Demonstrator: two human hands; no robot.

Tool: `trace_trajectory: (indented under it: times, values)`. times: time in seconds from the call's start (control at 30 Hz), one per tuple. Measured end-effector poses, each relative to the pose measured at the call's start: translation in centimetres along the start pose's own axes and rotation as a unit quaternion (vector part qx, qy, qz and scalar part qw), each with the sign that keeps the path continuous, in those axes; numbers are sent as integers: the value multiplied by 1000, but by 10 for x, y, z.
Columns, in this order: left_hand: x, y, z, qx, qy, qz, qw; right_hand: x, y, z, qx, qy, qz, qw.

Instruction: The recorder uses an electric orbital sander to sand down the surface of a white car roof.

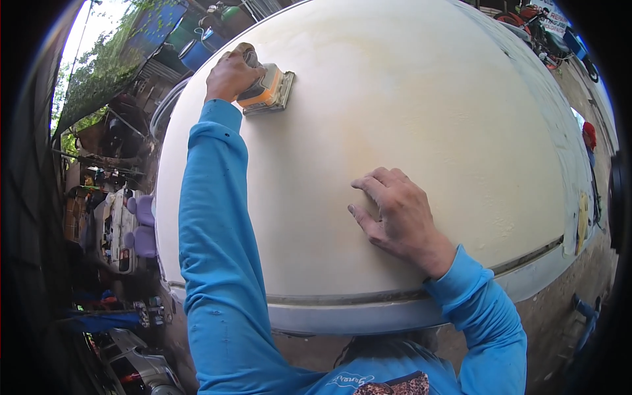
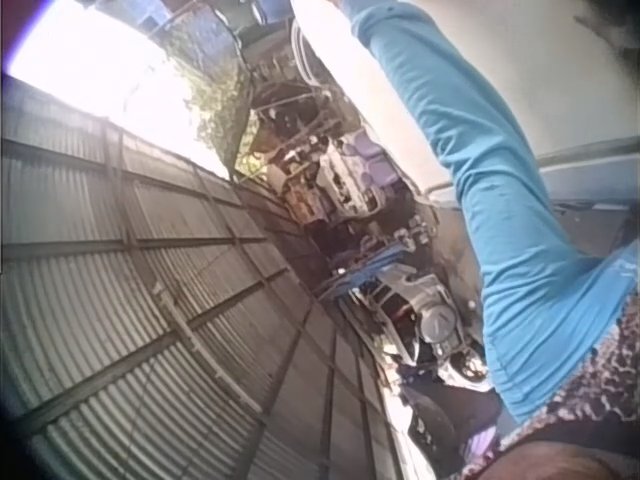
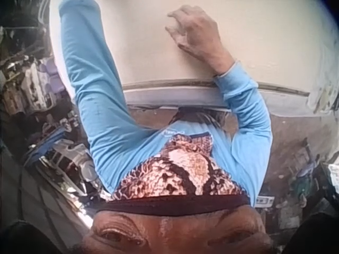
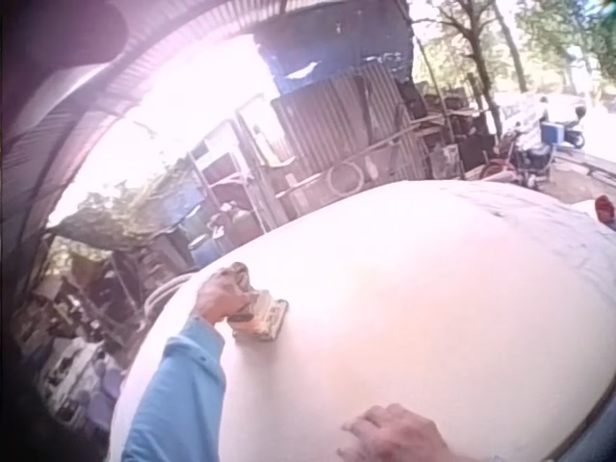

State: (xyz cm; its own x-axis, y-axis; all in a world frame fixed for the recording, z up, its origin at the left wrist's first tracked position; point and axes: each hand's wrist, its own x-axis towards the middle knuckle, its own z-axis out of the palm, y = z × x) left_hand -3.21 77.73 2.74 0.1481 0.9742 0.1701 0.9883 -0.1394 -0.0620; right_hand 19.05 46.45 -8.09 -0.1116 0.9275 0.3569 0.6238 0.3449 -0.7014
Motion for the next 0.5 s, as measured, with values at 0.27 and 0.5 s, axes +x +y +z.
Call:
trace_trajectory:
  times: [0.27, 0.5]
  values:
    - [-10, 30, -12, -7, 6, 31, 999, 8, -10, 2, -3, 9, -13, 1000]
    - [-21, 42, -21, -31, -15, 43, 998, 10, -11, -3, 3, -13, 8, 1000]
